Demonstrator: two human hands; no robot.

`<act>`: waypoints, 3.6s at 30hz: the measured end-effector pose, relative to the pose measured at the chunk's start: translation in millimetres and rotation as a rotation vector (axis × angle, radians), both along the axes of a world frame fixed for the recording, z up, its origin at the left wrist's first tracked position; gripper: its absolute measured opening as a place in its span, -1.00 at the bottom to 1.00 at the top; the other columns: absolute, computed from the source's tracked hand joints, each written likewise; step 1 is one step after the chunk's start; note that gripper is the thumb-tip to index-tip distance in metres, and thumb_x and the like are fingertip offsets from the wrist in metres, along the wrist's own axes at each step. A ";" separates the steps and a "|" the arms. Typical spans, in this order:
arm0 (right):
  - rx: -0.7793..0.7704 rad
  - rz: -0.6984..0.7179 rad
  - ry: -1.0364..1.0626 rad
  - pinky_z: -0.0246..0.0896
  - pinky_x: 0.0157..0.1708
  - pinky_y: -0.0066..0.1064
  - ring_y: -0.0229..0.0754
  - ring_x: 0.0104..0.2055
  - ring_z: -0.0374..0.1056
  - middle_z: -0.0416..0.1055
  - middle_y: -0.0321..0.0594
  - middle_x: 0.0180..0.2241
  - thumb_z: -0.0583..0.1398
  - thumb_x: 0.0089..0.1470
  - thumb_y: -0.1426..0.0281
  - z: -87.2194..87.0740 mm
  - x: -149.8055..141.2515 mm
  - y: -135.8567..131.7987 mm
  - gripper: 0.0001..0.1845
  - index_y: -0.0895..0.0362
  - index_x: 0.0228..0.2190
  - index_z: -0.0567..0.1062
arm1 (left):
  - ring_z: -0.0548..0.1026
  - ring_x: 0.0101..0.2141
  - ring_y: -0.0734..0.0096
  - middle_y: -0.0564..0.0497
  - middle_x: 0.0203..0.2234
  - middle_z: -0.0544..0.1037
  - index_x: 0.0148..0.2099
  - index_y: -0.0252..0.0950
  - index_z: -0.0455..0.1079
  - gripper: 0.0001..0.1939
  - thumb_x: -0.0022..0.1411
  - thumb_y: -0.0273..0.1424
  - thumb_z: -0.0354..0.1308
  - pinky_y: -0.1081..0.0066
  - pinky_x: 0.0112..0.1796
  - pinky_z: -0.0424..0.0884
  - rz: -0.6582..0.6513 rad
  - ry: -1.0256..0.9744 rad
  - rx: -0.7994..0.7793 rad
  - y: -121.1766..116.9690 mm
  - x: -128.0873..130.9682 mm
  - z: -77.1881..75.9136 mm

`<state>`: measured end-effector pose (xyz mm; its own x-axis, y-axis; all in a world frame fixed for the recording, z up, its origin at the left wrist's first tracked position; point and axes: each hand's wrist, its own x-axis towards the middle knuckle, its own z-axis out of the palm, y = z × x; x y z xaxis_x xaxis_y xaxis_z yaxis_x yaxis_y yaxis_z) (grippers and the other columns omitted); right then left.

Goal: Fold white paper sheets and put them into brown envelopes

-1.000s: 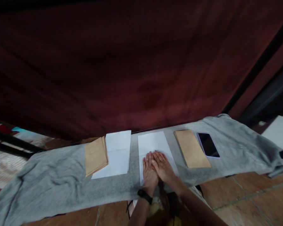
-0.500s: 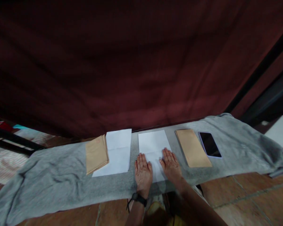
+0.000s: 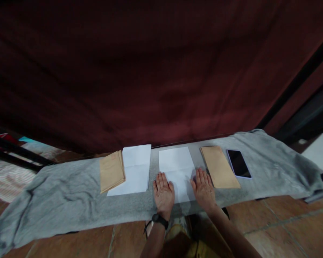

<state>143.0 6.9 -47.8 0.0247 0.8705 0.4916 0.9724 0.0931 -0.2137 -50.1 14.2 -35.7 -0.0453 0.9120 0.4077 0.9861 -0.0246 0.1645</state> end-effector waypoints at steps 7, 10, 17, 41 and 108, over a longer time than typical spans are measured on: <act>-0.032 0.330 -0.004 0.07 0.32 -0.08 -0.02 0.39 0.06 0.15 0.05 0.34 -0.06 0.39 0.30 12.6 -58.2 -21.9 -0.38 0.27 0.37 0.04 | 0.11 0.37 0.13 -0.26 0.37 0.16 0.46 -0.41 -0.07 -0.37 0.41 -0.40 -0.14 -0.01 0.31 0.09 -0.009 0.010 -0.053 0.2 -1.3 -0.8; -0.042 0.336 -0.015 0.05 0.32 -0.07 0.00 0.37 0.09 0.17 0.07 0.33 -0.03 0.39 0.28 7.7 -57.9 -26.5 -0.38 0.29 0.36 0.07 | 0.09 0.37 0.11 -0.28 0.37 0.16 0.44 -0.45 0.00 -0.39 0.41 -0.41 -0.12 0.01 0.32 0.05 -0.003 0.025 -0.086 -0.4 -0.3 2.3; -0.036 0.206 -0.013 0.03 0.31 -0.03 0.05 0.37 0.10 0.06 0.08 0.37 -0.03 0.39 0.23 -6.0 -20.4 -28.2 -0.29 0.22 0.41 -0.12 | 0.12 0.36 0.12 -0.26 0.35 0.19 0.44 -0.44 0.01 -0.40 0.42 -0.39 -0.13 0.01 0.32 0.07 0.027 -0.015 -0.088 -2.4 4.0 6.5; -0.064 0.190 -0.074 -0.05 0.32 -0.04 0.07 0.36 0.10 0.05 0.05 0.38 -0.08 0.38 0.31 -5.7 -0.2 -34.0 -0.34 0.23 0.41 -0.08 | 0.01 0.40 0.22 -0.08 0.41 0.10 0.43 -0.25 0.05 -0.38 0.47 -0.08 -0.12 0.06 0.35 0.03 -0.402 0.060 -0.232 -6.9 25.6 16.8; -0.015 0.086 -0.048 0.04 0.29 -0.03 0.04 0.30 0.22 0.27 0.00 0.28 -0.04 0.39 0.16 -11.7 17.2 -22.8 -0.37 0.16 0.36 0.12 | 0.16 0.34 0.00 -0.22 0.31 0.30 0.39 -0.34 0.17 -0.45 0.46 -0.24 -0.13 -0.10 0.32 0.08 -0.060 0.082 -0.134 -44.1 -14.5 8.4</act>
<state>160.2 -15.9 -59.5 -0.0738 0.8754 0.4777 0.9700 0.1742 -0.1694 -64.6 -29.9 -27.3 0.0392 0.9584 0.2827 0.9937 -0.0671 0.0897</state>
